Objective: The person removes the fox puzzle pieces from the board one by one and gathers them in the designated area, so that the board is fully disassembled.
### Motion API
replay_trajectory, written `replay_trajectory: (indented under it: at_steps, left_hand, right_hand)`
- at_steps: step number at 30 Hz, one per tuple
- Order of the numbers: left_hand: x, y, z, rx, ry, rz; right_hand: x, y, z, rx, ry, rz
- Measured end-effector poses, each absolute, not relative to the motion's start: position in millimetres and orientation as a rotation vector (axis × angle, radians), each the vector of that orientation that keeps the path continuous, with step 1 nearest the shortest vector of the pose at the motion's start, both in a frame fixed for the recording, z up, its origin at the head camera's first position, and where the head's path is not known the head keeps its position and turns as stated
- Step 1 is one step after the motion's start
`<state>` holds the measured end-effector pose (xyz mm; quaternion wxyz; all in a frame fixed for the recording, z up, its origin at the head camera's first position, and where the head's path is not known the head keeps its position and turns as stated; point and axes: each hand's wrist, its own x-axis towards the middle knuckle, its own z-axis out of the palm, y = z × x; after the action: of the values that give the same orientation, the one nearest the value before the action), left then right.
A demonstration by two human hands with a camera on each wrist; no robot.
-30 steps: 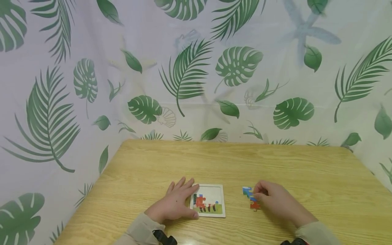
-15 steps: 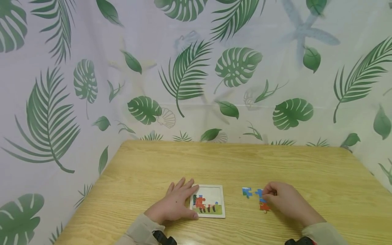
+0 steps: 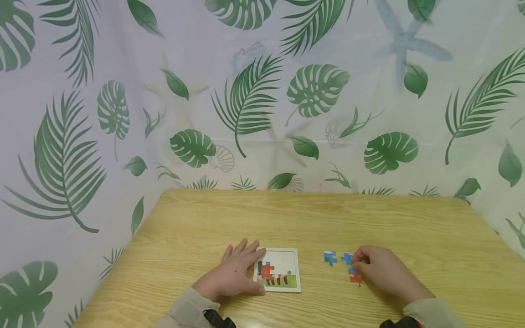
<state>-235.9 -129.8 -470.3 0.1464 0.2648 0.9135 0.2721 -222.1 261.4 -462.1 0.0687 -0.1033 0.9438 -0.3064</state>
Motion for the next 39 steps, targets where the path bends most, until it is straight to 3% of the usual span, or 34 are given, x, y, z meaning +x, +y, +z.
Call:
replay_trajectory:
  at_steps: [17,39]
  left_hand:
    - [-234,-128,-470,0.748,2.647,0.765]
    - [-235,-128,-471,0.747,2.628,0.799]
  right_hand:
    - [-222,261,-473,-0.291,2.894,-0.911]
    - [-223,257,-458,-0.221,2.848,-1.001]
